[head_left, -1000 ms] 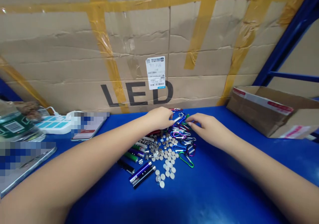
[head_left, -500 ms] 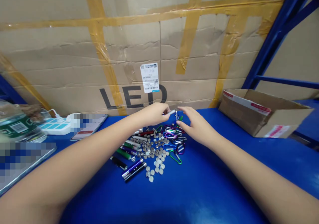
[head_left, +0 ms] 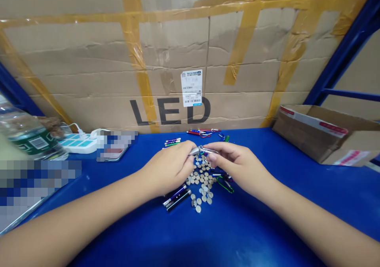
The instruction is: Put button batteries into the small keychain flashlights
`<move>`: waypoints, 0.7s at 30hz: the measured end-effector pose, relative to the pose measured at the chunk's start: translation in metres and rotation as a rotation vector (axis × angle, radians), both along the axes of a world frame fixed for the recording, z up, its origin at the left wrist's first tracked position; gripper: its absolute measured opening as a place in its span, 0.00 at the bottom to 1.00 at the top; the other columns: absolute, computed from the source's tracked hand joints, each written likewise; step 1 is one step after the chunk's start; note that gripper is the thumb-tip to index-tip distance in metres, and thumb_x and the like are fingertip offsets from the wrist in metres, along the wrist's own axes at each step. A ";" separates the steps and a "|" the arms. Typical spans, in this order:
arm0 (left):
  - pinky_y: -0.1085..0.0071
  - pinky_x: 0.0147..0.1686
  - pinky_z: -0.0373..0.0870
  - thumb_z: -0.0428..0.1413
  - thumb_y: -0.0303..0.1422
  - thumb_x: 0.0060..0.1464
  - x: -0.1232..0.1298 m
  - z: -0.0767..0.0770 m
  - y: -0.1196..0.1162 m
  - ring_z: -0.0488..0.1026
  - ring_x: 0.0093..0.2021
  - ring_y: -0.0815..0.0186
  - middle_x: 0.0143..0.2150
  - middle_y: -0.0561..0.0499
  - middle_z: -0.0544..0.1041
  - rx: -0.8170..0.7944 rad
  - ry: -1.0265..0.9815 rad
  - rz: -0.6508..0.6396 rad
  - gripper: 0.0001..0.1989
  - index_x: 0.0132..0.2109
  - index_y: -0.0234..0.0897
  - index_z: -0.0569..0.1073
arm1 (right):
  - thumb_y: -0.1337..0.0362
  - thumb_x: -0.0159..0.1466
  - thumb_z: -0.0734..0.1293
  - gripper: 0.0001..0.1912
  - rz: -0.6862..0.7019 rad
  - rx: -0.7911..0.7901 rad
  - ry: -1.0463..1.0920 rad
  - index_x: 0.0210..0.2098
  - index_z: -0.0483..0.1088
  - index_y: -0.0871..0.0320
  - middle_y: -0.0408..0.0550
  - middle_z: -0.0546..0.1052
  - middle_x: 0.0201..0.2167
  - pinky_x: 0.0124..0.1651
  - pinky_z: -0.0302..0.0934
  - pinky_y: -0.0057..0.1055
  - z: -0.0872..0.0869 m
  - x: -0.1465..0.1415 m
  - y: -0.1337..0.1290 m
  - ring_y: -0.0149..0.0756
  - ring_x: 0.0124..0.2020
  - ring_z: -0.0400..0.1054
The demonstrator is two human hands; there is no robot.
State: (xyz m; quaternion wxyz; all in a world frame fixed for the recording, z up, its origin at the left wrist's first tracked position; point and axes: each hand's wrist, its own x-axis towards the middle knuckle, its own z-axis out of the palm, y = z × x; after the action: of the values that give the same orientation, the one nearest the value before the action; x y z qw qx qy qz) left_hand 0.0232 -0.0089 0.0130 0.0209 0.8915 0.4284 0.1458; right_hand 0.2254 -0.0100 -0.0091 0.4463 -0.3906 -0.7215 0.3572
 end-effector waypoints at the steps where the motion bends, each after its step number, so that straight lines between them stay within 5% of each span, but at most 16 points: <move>1: 0.66 0.33 0.67 0.39 0.36 0.64 0.002 -0.001 -0.001 0.72 0.36 0.62 0.38 0.49 0.74 0.025 0.026 0.015 0.12 0.42 0.38 0.65 | 0.56 0.60 0.66 0.13 -0.024 -0.018 0.046 0.42 0.73 0.55 0.45 0.78 0.32 0.35 0.66 0.30 -0.001 -0.002 -0.001 0.33 0.31 0.71; 8: 0.65 0.31 0.68 0.38 0.39 0.65 0.011 -0.004 -0.006 0.75 0.37 0.57 0.37 0.48 0.76 0.163 0.267 0.011 0.15 0.44 0.39 0.66 | 0.57 0.59 0.66 0.12 -0.197 0.105 -0.203 0.24 0.66 0.56 0.42 0.70 0.21 0.26 0.60 0.28 -0.002 0.001 -0.001 0.30 0.23 0.63; 14: 0.67 0.30 0.70 0.38 0.38 0.66 0.009 -0.003 -0.006 0.76 0.35 0.60 0.37 0.51 0.77 -0.018 0.111 -0.015 0.14 0.49 0.39 0.64 | 0.54 0.60 0.66 0.13 0.012 -0.234 0.230 0.36 0.64 0.56 0.43 0.73 0.27 0.34 0.70 0.33 -0.007 -0.003 0.000 0.32 0.28 0.71; 21: 0.58 0.38 0.74 0.38 0.38 0.66 0.017 -0.009 -0.010 0.76 0.42 0.56 0.42 0.48 0.78 0.011 0.173 -0.070 0.15 0.49 0.38 0.66 | 0.59 0.66 0.57 0.11 -0.054 -0.028 -0.131 0.41 0.69 0.56 0.42 0.71 0.25 0.24 0.60 0.28 -0.007 -0.005 -0.004 0.27 0.19 0.63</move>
State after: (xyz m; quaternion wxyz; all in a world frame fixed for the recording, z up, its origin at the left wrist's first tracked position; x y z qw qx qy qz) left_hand 0.0404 -0.0190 0.0038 -0.0159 0.9153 0.3965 0.0695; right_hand 0.2201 -0.0136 -0.0160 0.4020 -0.4386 -0.7335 0.3287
